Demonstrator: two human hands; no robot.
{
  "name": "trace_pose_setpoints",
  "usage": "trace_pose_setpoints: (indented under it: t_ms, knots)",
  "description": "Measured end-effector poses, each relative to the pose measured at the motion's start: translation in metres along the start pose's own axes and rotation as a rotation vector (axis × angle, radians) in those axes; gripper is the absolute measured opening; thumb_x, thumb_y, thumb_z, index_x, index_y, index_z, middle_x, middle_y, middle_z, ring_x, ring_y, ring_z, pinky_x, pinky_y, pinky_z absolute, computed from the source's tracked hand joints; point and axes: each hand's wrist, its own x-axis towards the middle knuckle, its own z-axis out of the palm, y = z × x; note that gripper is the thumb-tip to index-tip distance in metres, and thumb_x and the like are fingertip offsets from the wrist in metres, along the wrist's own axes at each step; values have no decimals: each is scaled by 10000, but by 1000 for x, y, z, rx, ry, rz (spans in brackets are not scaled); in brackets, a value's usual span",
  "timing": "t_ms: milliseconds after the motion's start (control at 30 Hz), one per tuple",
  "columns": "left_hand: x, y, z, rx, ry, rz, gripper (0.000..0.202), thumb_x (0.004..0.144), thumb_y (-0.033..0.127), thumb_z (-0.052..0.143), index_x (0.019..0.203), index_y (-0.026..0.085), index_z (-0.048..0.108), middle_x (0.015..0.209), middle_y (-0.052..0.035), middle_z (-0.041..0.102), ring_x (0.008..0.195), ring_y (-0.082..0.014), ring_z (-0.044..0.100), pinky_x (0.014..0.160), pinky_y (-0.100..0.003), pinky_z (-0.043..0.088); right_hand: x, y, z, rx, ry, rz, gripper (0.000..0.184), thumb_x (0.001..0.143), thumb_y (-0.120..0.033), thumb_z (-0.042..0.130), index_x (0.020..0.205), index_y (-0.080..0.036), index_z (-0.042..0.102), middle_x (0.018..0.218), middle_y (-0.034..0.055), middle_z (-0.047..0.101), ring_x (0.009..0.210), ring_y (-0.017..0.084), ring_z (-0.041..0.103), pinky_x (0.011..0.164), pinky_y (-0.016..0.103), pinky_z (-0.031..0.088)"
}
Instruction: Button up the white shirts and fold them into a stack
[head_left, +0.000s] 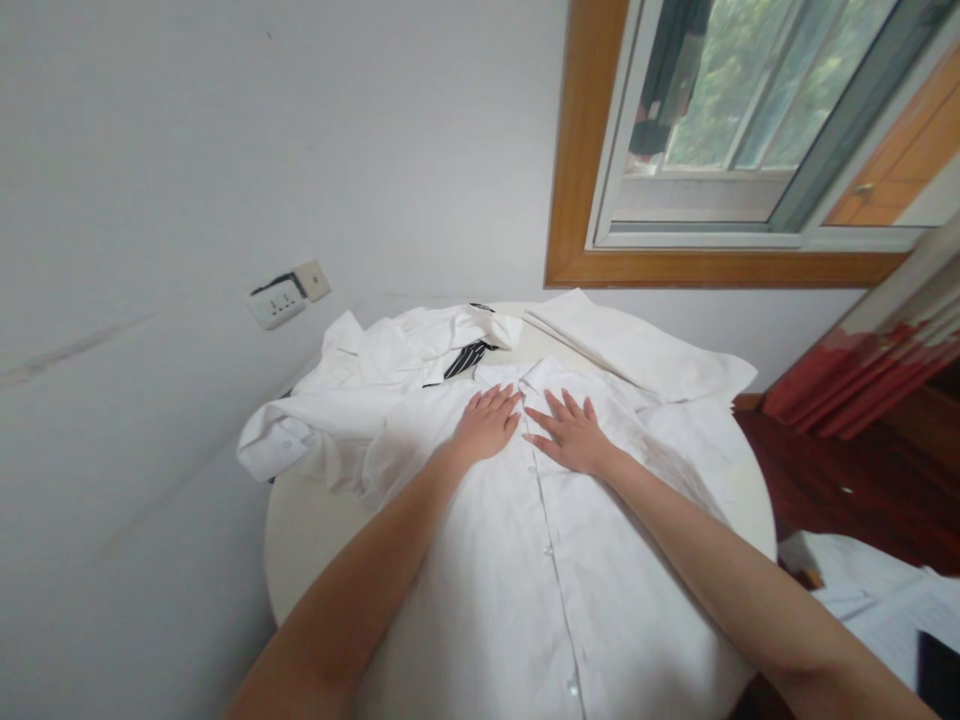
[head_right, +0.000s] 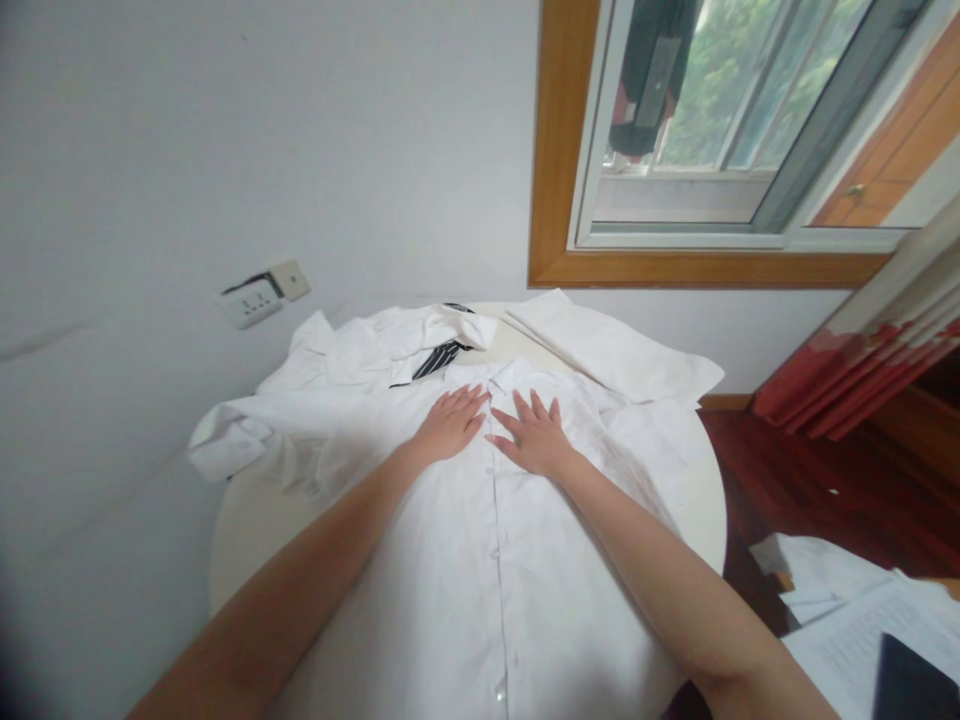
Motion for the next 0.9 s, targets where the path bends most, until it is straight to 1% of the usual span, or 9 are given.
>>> trace_pose_setpoints:
  t_ms: [133, 233, 300, 433, 567, 633, 733, 800, 900]
  knots:
    - [-1, 3, -4, -26, 17, -24, 481, 970, 359, 324, 1416, 243, 463, 1507, -64, 429, 1398, -250, 379, 1151, -494, 296, 1, -6, -6, 11, -47, -1, 618, 936, -667, 270, 1502, -421, 291, 1620, 97, 148, 1460, 424, 84, 1061, 717, 96]
    - [-1, 5, -9, -53, 40, -40, 534, 954, 349, 384, 1465, 195, 375, 1523, -97, 401, 1388, -236, 389, 1153, -453, 302, 1, -10, -9, 10, -53, 11, 609, 943, -651, 271, 1500, -407, 306, 1617, 122, 151, 1458, 430, 80, 1052, 724, 94]
    - [0, 5, -12, -52, 50, -8, 560, 945, 330, 409, 1487, 209, 333, 1549, -93, 357, 1398, -229, 370, 1155, -438, 297, 2, -11, -9, 5, -47, 14, 604, 944, -648, 275, 1499, -410, 306, 1616, 121, 153, 1462, 420, 74, 1058, 718, 84]
    - [1, 6, -12, -28, -14, 40, 475, 954, 277, 376, 1424, 297, 445, 1537, -52, 384, 1408, -249, 351, 1150, -492, 284, 0, -8, -7, 10, -59, 0, 610, 941, -658, 274, 1504, -426, 275, 1619, 107, 152, 1464, 412, 77, 1060, 714, 73]
    - [7, 4, -16, -14, -87, 23, 459, 965, 286, 348, 1408, 288, 466, 1522, -49, 410, 1397, -262, 367, 1135, -493, 301, -5, -7, -8, 20, 1, -41, 588, 939, -641, 324, 1479, -412, 349, 1616, 95, 173, 1465, 389, 98, 1070, 692, 94]
    - [14, 3, -24, -14, -136, 44, 446, 950, 289, 390, 1385, 277, 488, 1486, -53, 459, 1362, -259, 412, 1108, -462, 343, -2, -7, -14, 11, 90, -76, 531, 939, -574, 404, 1423, -366, 461, 1590, 88, 258, 1456, 358, 153, 1098, 643, 106]
    - [30, 2, -35, -26, -175, 37, 378, 910, 264, 462, 1272, 259, 570, 1307, -59, 618, 1220, -252, 536, 1006, -412, 435, 19, -8, -28, 43, 163, -51, 395, 945, -375, 444, 1293, -269, 597, 1370, 101, 554, 1307, 278, 432, 1102, 491, 250]
    - [39, 4, -37, -27, -121, -32, 308, 908, 235, 451, 1172, 244, 608, 1134, -59, 688, 1093, -247, 591, 931, -390, 465, 41, -8, -34, 126, 140, 21, 375, 939, -264, 409, 1247, -226, 617, 1189, 89, 663, 1125, 219, 573, 1001, 360, 384]
    - [46, 6, -26, -16, 48, -146, 227, 914, 217, 437, 1060, 216, 610, 1033, -69, 677, 1018, -242, 582, 912, -382, 446, 68, -7, -31, 241, 132, 120, 407, 909, -190, 402, 1271, -191, 589, 1172, 73, 678, 1059, 180, 610, 910, 263, 434]
